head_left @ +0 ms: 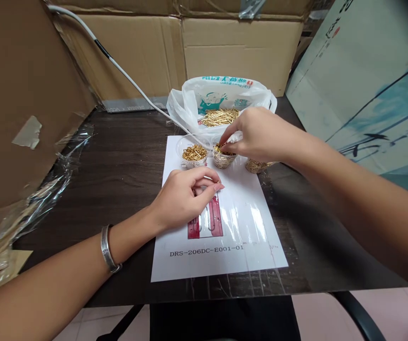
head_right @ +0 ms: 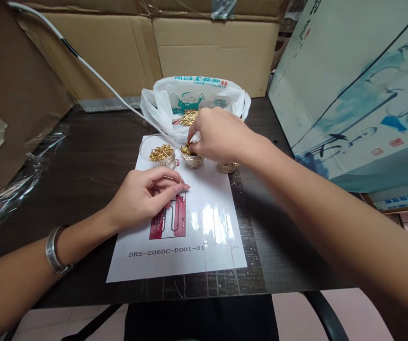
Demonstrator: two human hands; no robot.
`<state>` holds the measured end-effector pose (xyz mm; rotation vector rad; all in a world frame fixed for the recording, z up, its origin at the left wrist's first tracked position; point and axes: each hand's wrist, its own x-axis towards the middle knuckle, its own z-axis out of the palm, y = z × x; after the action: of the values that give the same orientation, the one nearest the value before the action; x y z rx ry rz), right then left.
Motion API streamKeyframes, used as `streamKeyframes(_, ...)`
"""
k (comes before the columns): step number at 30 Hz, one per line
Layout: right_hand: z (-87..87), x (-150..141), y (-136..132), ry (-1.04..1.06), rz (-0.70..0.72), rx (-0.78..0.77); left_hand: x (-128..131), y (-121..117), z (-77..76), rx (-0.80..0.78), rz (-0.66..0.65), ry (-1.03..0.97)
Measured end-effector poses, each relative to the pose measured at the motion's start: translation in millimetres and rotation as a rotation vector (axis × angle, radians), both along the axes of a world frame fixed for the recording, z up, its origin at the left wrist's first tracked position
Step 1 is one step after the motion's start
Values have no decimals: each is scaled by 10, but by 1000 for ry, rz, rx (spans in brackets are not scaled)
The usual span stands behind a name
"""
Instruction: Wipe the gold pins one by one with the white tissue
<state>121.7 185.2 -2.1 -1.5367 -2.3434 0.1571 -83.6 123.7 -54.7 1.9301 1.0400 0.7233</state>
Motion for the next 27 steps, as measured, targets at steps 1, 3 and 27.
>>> streamKeyframes(1, -7, -18, 27, -28, 1, -14, -1, 3, -2, 24, 3, 11)
streamKeyframes(3, -10, -45, 46, -62, 8, -24, -3, 12, -8, 79, 20, 36)
streamKeyframes(27, -176, -67, -757, 434, -42, 214, -40, 87, 5, 85, -12, 145)
